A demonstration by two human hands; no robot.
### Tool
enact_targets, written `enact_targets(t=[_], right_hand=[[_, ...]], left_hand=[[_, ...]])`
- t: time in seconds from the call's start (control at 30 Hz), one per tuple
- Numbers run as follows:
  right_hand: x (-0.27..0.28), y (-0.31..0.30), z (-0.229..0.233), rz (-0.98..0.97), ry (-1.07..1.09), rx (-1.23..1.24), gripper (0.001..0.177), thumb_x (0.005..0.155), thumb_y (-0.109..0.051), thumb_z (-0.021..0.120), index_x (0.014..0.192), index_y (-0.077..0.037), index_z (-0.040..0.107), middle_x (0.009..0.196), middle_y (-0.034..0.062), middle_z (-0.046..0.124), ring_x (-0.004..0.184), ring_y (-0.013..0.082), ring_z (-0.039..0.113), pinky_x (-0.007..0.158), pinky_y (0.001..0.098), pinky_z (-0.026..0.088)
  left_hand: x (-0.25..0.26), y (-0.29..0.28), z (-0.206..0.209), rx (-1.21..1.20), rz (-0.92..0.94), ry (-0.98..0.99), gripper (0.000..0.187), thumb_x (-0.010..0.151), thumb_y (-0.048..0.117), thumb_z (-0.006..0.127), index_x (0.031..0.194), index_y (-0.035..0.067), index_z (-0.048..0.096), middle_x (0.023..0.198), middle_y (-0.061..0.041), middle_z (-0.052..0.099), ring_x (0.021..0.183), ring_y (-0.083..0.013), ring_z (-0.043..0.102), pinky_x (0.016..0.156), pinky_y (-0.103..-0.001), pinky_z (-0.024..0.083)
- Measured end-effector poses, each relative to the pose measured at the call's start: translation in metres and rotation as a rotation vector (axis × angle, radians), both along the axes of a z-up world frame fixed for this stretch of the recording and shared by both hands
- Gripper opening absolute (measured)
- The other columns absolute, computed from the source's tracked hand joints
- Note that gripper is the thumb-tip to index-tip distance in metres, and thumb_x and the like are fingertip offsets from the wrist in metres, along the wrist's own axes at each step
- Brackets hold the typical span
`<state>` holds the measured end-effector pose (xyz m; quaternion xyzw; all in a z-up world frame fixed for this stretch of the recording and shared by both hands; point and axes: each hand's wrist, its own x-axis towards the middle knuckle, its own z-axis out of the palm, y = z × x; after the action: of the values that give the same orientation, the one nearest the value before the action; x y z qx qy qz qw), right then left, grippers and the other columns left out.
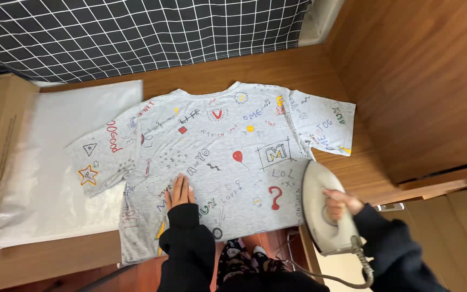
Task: The person irons a white t-shirt with colorful patterns, then folds it in half and irons it again to create a neat crease.
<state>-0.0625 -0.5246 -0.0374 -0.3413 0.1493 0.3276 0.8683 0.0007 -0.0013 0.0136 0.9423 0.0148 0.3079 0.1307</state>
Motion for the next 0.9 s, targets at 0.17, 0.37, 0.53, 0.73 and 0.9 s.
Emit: enact_targets(t=[0.17,0.37,0.53,0.73,0.9], right_hand=[[-0.006,-0.02,0.008,-0.058,0.047,-0.108,0.024,0.085,-0.019,0.042,0.105,-0.012,0.052,0.048,-0.0064,0.026,0.037,0.0112,0.031,0.033,0.0286,0.033],[-0.018,0.077,0.065,-0.121,0.013,-0.258,0.025,0.087,-0.019,0.038,0.108,-0.005,0.041,0.049,0.0035,0.029,0.036,0.0237,0.037,0.033,0.0376,0.034],[-0.015,0.2,0.154,0.252,0.076,-0.363,0.024,0.086,-0.01,0.057,0.068,-0.008,0.042,0.044,0.0034,0.031,0.032,0.0195,0.037,0.028,0.0325,0.029],[-0.014,0.295,0.223,0.475,0.07,-0.265,0.031,0.084,-0.012,0.061,0.069,-0.009,0.033,0.046,0.0021,0.028,0.033,0.0124,0.031,0.032,0.0258,0.024],[-0.002,0.286,0.176,0.522,0.174,-0.259,0.036,0.088,-0.017,0.058,0.064,-0.012,0.032,0.046,0.0008,0.027,0.036,0.0135,0.034,0.036,0.0282,0.027]], left_hand=[[0.002,0.003,-0.01,-0.047,-0.051,0.055,0.041,0.095,0.033,0.027,0.133,0.02,0.033,0.14,0.008,0.028,0.13,-0.0054,0.022,0.111,-0.036,0.006],[0.003,0.004,-0.014,-0.035,-0.014,0.063,0.041,0.095,0.035,0.025,0.133,0.02,0.032,0.139,0.009,0.029,0.129,-0.0023,0.022,0.112,-0.036,0.004],[0.0,0.001,0.002,-0.095,-0.045,-0.007,0.036,0.091,0.029,0.039,0.122,0.016,0.053,0.132,0.005,0.043,0.122,-0.0111,0.039,0.107,-0.036,0.018],[-0.001,0.001,0.002,-0.125,-0.057,-0.019,0.034,0.089,0.026,0.043,0.121,0.017,0.053,0.131,0.004,0.044,0.122,-0.0113,0.04,0.107,-0.036,0.017],[0.0,0.001,0.003,-0.125,-0.06,-0.033,0.034,0.089,0.025,0.043,0.121,0.017,0.053,0.131,0.006,0.043,0.123,-0.0084,0.037,0.109,-0.034,0.014]])
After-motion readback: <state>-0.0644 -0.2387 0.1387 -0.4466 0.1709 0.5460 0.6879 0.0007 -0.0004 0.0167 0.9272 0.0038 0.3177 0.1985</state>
